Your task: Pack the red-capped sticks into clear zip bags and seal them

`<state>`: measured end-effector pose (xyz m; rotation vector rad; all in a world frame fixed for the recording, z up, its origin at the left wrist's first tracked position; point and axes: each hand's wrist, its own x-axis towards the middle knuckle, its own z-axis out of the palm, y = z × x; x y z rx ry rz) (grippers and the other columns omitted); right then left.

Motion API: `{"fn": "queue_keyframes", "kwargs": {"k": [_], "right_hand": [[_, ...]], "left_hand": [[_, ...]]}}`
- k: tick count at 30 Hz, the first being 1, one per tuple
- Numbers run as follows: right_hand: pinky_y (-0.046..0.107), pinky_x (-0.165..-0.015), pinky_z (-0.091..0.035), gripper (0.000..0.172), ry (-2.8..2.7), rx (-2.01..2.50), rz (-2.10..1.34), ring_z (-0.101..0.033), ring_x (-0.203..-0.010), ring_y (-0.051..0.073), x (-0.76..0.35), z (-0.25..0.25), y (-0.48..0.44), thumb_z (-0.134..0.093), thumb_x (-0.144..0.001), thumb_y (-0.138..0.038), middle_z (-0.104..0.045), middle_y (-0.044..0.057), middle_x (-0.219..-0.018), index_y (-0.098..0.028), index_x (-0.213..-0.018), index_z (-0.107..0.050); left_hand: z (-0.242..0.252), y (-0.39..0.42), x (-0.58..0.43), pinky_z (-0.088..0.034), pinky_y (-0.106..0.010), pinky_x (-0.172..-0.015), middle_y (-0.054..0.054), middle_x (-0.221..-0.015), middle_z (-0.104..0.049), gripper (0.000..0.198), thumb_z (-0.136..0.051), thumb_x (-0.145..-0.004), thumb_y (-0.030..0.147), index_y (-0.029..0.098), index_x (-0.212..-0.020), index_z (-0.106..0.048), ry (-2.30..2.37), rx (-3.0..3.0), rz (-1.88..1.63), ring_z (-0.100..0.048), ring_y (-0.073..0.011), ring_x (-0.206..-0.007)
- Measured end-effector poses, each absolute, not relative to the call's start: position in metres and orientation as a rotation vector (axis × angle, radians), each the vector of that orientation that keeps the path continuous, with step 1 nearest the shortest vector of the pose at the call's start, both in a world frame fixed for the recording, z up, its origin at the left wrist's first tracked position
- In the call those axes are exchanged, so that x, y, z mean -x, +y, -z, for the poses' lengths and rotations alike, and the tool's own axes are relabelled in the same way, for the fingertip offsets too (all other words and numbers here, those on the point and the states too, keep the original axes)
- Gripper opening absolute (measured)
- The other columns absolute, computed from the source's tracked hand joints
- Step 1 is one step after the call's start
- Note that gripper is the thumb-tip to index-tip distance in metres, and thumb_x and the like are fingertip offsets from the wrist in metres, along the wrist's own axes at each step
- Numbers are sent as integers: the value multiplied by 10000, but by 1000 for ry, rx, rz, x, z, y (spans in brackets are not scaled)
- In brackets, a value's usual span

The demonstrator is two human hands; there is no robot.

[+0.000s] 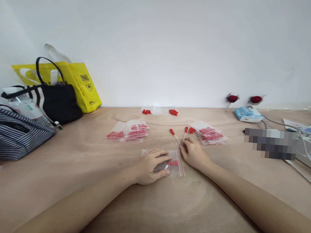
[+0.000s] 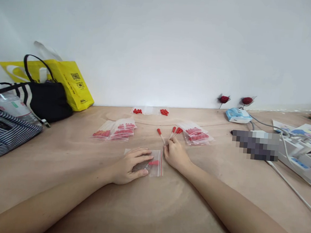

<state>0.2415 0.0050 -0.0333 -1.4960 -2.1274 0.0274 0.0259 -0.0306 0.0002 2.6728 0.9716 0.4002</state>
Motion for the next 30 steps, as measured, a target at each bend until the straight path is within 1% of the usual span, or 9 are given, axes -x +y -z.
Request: {"fn": "queue_keyframes", "kwargs": {"k": [3,8,12,14,16,19,22,25,30], "right_hand": [[287,-781,-410,161,-2117,1521,-23,-544,-852,176,-243,30,1,-434,-804,-213,-568,94,-911,-154,-817,-583],[394,-802,-366,237,-2043,1561,114,-494,-945,257,-234,14,14,-533,-752,-373,-596,102,-926,-174,-867,-589],[317,-704,-415,377,-2147,1396,-244,-547,-807,196,-208,3,39,-618,-687,-401,-622,59,-815,-151,-960,-547],[271,-606,-424,416,-2220,1295,-463,-558,-680,157,-195,1,47,-647,-665,-360,-616,25,-743,-140,-999,-532],[234,-544,-414,361,-2289,1193,-593,-549,-604,123,-185,1,52,-645,-670,-286,-605,-10,-702,-157,-994,-549],[197,-518,-404,262,-2363,1084,-645,-544,-576,94,-180,0,51,-627,-672,-194,-602,-51,-661,-208,-932,-600],[188,-497,-388,257,-2430,994,-652,-526,-523,82,-178,-2,47,-616,-635,-124,-593,-71,-592,-234,-867,-634],[204,-532,-403,261,-2444,943,-614,-536,-547,93,-177,-8,41,-598,-607,-95,-599,-52,-612,-232,-825,-642],[258,-723,-428,165,-2090,944,-536,-546,-773,132,-207,-27,27,-458,-773,-220,-580,23,-844,-212,-891,-573]], "left_hand": [[-1,-31,-26,-314,-432,-987,-89,-1275,-444,436,-484,-815,427,223,-1201,-478,973,-2679,-384,-394,-241,-1183],[0,-30,-26,-319,-441,-978,-83,-1260,-456,419,-492,-812,420,231,-1186,-488,966,-2684,-418,-401,-248,-1171],[3,-30,-25,-357,-410,-955,-92,-1207,-482,408,-523,-789,412,207,-1141,-525,938,-2680,-527,-430,-246,-1132],[4,-31,-26,-386,-393,-929,-90,-1146,-515,390,-535,-778,406,200,-1108,-548,935,-2668,-574,-466,-239,-1080],[3,-32,-26,-404,-391,-907,-81,-1094,-549,368,-530,-779,407,201,-1081,-565,941,-2662,-586,-495,-233,-1033],[-1,-33,-26,-407,-396,-904,-73,-1070,-578,338,-496,-803,400,200,-1063,-578,956,-2652,-571,-515,-228,-1016],[-6,-34,-23,-392,-386,-932,-69,-1135,-560,324,-461,-830,334,201,-1113,-546,926,-2645,-502,-500,-217,-1066],[-10,-35,-14,-366,-389,-967,-62,-1235,-496,388,-456,-828,268,217,-1213,-445,859,-2629,-398,-441,-213,-1147],[-14,-40,4,-317,-415,-1006,-56,-1312,-413,407,-457,-832,296,238,-1231,-400,881,-2590,-395,-350,-221,-1222]]}}
